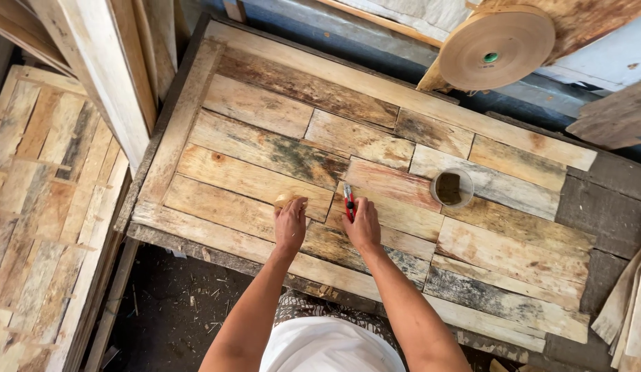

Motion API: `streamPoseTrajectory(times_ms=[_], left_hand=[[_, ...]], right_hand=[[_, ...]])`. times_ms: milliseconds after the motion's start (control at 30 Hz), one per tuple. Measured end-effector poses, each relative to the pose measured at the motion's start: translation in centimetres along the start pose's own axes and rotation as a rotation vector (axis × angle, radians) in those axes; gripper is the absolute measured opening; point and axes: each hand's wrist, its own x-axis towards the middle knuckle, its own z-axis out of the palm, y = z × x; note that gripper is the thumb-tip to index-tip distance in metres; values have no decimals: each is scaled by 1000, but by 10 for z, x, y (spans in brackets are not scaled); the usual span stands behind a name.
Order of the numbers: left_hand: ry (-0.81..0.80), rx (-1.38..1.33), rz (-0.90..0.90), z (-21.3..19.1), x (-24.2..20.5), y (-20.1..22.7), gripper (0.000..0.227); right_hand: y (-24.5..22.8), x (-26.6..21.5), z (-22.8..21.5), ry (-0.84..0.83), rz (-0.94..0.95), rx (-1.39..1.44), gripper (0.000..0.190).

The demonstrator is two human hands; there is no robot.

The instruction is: Assembling small wooden slats into a larger panel using glue and tape.

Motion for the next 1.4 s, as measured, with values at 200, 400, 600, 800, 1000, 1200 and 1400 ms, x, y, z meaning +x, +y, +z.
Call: streamPoseTrajectory(times_ms=[200, 400, 600, 800, 1000, 1200, 1400], left_hand=[[-128, -198, 61, -8, 23, 66, 38], [-245, -539, 23, 25, 28, 85, 45], [-396, -338, -69, 24, 31, 126, 47], [-494, -495, -170, 51, 31, 135, 54], [-513, -751, -273, 112, 27, 117, 19], [-440, -773, -435, 146, 31, 121, 22], [-431, -760, -354, 161, 29, 114, 28]], right_hand=[[-8, 3, -7, -158, 14, 420, 25], [38, 11, 15, -224, 59, 874, 18], [58, 13, -12, -114, 160, 887, 19], [78, 20, -34, -131, 284, 994, 20], [81, 18, -72, -83, 347, 943, 18], [106, 15, -77, -111, 255, 935, 17], [121, 14, -62, -206, 213, 952, 12]])
